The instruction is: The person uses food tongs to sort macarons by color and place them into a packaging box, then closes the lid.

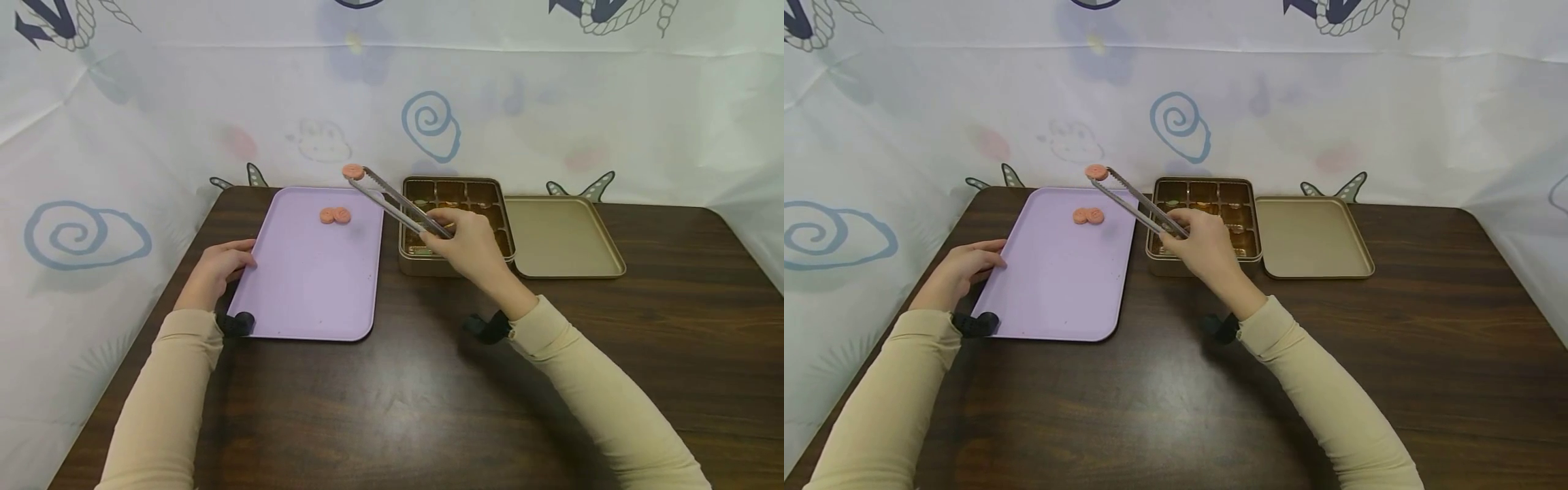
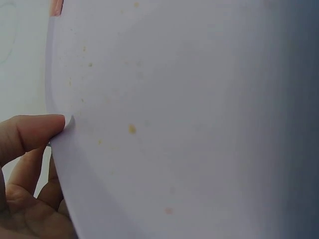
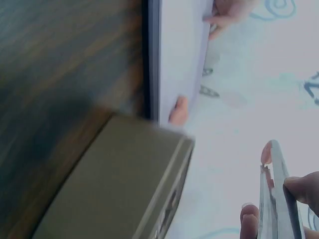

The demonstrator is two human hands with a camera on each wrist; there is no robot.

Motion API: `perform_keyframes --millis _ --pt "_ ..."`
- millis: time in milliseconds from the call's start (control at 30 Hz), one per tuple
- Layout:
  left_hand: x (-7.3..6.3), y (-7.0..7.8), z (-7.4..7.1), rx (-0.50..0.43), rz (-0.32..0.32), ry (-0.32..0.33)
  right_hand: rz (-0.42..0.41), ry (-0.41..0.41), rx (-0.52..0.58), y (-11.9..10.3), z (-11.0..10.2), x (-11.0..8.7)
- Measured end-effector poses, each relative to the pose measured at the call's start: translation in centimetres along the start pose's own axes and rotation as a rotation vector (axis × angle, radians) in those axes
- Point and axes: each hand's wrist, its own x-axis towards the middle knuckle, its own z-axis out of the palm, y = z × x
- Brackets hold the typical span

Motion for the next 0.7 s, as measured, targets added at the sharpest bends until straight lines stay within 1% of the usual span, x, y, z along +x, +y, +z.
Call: perform_keyframes --millis 200,400,533,700 --pt "0.0 0.0 0.0 -0.002 -0.009 0.009 0.005 0.051 -0.004 2.2 -2.6 -0.7" --pt "-0.1 0.1 0.0 -0.002 -0.003 0.005 0.074 0.066 -0.075 4.1 -5.1 -1.7" --pt "-0.1 0.0 0.0 0.001 0.001 -0.004 0.107 0.076 -0.112 5.5 -6.2 -2.3" --pt "0.0 0.0 -0.1 0.012 -0.004 0.003 0.103 0.104 -0.144 7.4 -7.0 -2.8"
